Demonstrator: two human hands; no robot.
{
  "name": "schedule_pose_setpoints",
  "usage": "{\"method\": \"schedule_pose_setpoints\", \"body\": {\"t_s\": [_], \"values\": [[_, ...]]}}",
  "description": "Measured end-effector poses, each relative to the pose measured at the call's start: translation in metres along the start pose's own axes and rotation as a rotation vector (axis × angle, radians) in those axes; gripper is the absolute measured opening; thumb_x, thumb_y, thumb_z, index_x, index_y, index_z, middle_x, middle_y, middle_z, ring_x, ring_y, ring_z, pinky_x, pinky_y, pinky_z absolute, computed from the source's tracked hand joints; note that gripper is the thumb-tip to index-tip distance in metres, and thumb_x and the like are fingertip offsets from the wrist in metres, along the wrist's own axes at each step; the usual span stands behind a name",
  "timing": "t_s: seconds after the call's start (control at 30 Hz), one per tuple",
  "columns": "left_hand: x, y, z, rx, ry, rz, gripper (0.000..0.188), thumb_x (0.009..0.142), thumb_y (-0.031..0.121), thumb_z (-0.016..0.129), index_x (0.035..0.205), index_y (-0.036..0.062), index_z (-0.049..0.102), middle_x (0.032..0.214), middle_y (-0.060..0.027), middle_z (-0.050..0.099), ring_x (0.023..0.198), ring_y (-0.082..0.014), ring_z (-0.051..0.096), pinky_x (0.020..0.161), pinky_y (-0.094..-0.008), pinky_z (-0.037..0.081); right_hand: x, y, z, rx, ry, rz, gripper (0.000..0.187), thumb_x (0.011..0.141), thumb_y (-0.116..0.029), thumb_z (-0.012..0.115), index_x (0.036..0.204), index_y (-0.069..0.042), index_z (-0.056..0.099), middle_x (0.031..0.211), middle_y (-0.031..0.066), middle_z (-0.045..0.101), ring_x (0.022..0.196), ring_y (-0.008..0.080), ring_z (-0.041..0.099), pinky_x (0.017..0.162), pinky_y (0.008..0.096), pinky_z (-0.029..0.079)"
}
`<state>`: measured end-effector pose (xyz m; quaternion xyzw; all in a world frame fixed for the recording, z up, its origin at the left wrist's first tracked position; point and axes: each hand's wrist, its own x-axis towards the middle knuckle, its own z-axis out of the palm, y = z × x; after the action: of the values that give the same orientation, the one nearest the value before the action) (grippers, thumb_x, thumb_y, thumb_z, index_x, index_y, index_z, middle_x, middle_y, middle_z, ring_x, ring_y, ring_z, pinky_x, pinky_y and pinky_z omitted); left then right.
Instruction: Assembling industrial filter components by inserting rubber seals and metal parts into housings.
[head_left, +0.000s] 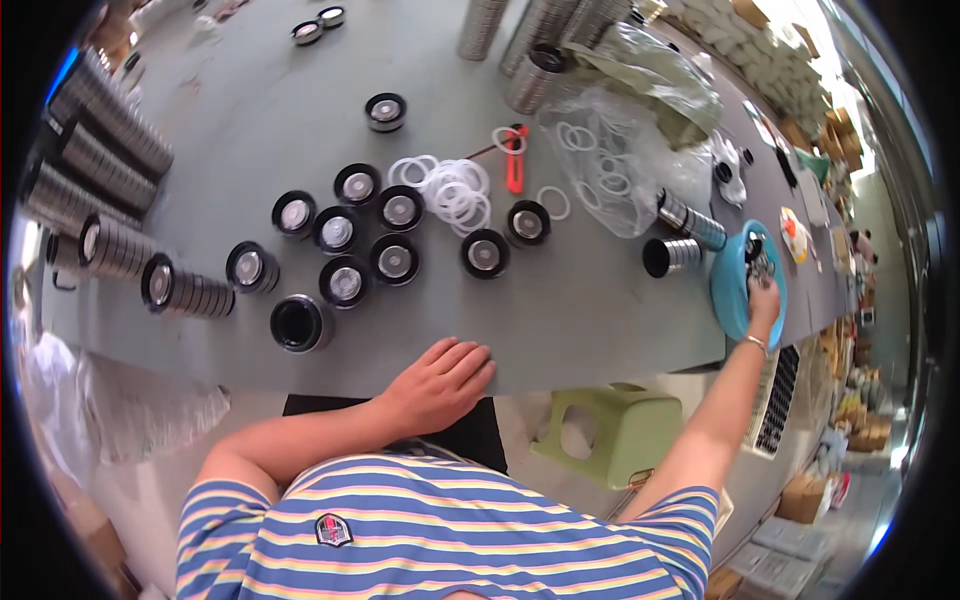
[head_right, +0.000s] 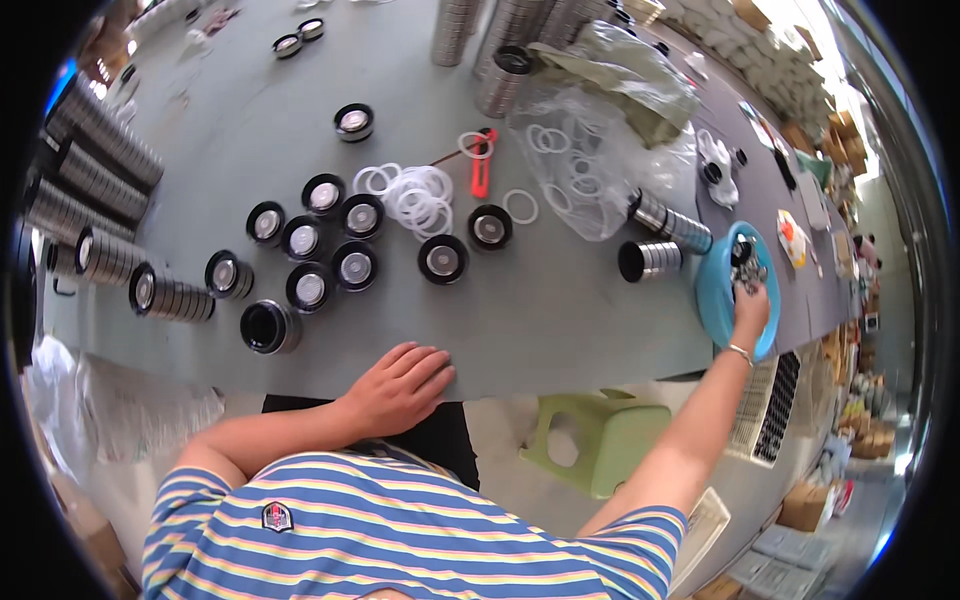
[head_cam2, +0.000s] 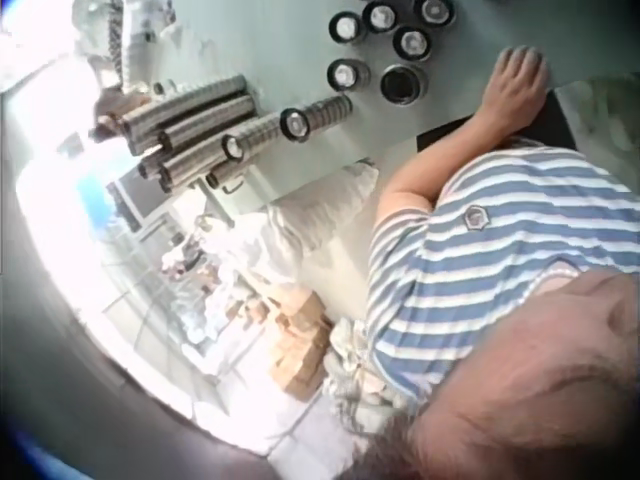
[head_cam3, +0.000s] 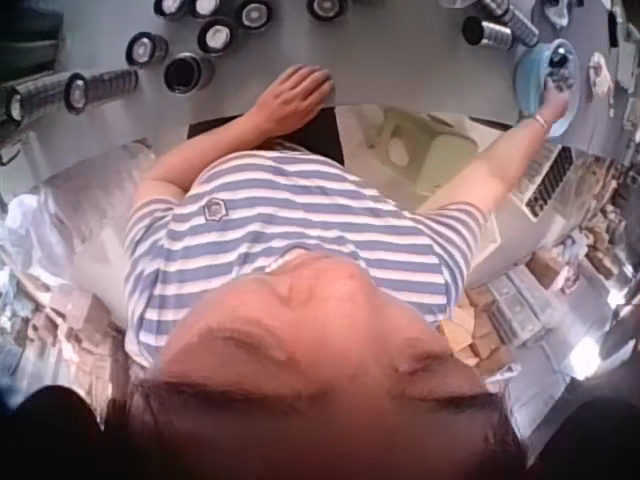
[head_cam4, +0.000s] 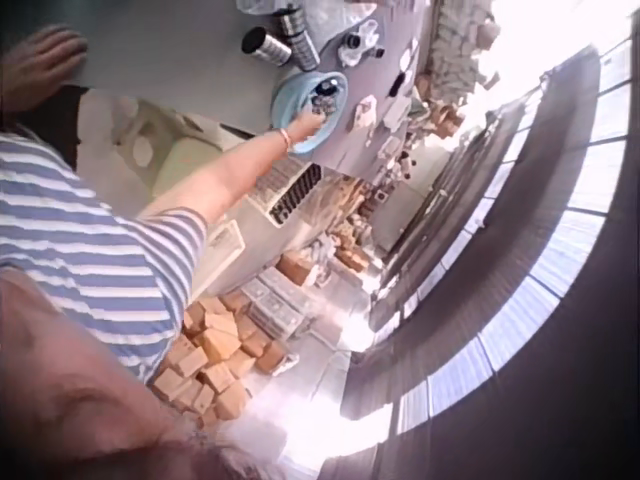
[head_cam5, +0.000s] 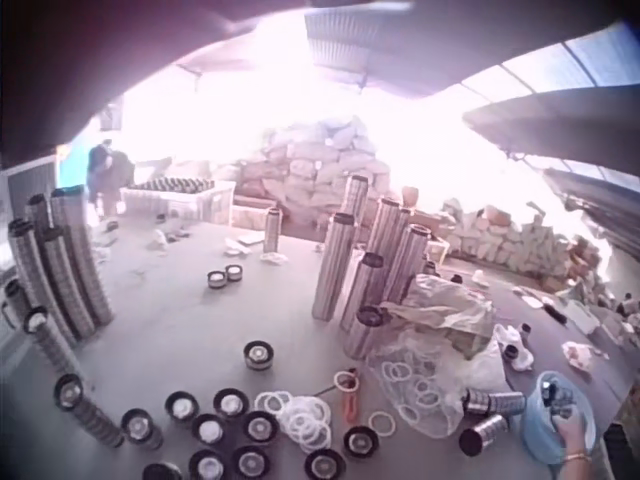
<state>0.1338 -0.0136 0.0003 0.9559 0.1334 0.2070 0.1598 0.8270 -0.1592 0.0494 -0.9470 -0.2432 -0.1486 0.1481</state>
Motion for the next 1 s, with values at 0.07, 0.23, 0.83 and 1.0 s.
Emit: {"method": "schedule_pose_setpoints", "body": {"t_s": [0.07,0.23,0.83,1.0], "values": [[-0.006,-0.006,-0.001,-0.054,0.081,0.044,0.043,0.091,0.024,0.073,0.128,0.0043,0.065,0.136,-0.0139,0.063,0.129,-0.0297,0.059,0.114,-0.0466,0.045,0.059,0.081,-0.053,-0.191,-0.286,-0.023,0.064,0.094,-0.049,0.071,0.132,0.002,0.07,0.126,0.0254,0.075,0.117,0.0407,0.07,0.102,0.0446,0.052],[-0.008,-0.007,0.008,-0.003,0.041,0.005,0.041,0.092,0.026,0.073,0.126,0.0053,0.065,0.135,-0.0121,0.063,0.128,-0.0277,0.06,0.112,-0.0446,0.045,0.075,0.053,0.03,-0.106,-0.731,-0.096,0.071,0.095,-0.054,0.067,0.133,0.006,0.069,0.122,0.026,0.076,0.111,0.0372,0.072,0.098,0.0463,0.053],[-0.016,-0.003,0.02,-0.042,0.079,0.023,0.044,0.085,0.026,0.074,0.121,0.002,0.065,0.126,-0.0138,0.063,0.122,-0.0292,0.06,0.113,-0.0445,0.044,0.062,0.069,0.044,-0.191,-0.436,-0.478,0.073,0.093,-0.054,0.066,0.143,-0.001,0.063,0.142,0.0291,0.064,0.13,0.0459,0.061,0.108,0.0502,0.047],[-0.014,-0.005,0.026,-0.018,0.142,0.026,0.042,0.083,0.022,0.073,0.118,0.0002,0.064,0.122,-0.014,0.062,0.122,-0.03,0.058,0.112,-0.0454,0.043,0.067,0.053,0.053,-0.158,-0.478,-0.314,0.037,0.089,-0.022,0.073,0.12,-0.003,0.08,0.114,0.0176,0.08,0.105,0.0273,0.071,0.094,0.0396,0.053]]}}
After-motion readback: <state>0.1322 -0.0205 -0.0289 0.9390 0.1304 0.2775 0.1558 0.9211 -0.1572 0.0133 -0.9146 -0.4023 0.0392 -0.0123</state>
